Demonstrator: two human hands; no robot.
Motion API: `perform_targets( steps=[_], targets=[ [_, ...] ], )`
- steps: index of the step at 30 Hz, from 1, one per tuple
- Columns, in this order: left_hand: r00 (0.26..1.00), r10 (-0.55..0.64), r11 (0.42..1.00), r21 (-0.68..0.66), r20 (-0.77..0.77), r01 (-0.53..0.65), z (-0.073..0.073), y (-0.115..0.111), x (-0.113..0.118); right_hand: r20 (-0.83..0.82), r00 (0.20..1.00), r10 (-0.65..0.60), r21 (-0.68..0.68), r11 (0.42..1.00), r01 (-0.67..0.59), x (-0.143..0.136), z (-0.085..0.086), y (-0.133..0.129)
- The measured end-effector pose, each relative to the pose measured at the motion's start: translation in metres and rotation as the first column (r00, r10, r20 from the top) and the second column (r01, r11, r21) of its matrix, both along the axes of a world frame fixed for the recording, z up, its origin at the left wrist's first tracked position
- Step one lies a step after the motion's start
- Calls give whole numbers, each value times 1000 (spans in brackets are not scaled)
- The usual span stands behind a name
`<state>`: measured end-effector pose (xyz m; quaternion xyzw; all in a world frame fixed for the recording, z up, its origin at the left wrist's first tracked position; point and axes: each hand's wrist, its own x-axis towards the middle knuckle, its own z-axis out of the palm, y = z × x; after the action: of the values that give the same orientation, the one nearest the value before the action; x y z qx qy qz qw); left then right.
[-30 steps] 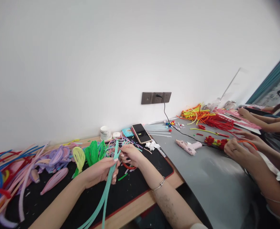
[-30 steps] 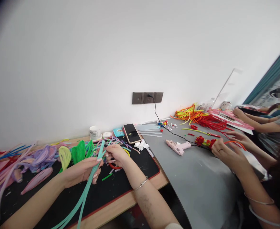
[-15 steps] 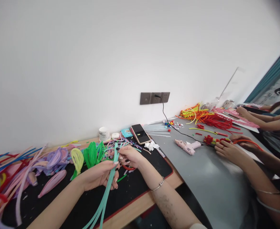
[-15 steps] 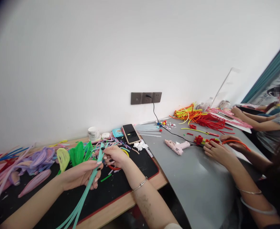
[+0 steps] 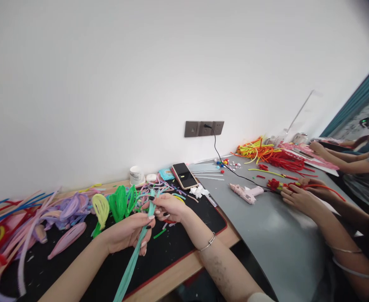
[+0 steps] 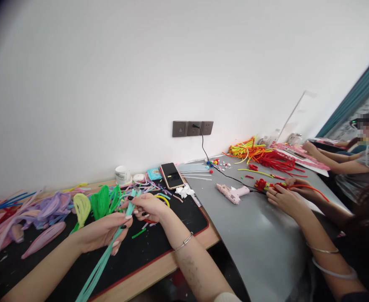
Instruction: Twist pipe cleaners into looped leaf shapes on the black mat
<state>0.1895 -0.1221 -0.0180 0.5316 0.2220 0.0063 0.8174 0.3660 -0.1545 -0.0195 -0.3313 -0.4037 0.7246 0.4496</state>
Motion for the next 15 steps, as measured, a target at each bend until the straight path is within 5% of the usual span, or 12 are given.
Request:
perform_targets(
  steps=[7,15],
  targets=[
    [989,-126,990,-53,81,130,-5,-5,0,12,997,71,141,987,-72,-11,2,-8],
    [988,-102,992,-66,117,110,-5,-7,-1,92,996,-23,121,993,12,-20,-2,-8]
  ],
)
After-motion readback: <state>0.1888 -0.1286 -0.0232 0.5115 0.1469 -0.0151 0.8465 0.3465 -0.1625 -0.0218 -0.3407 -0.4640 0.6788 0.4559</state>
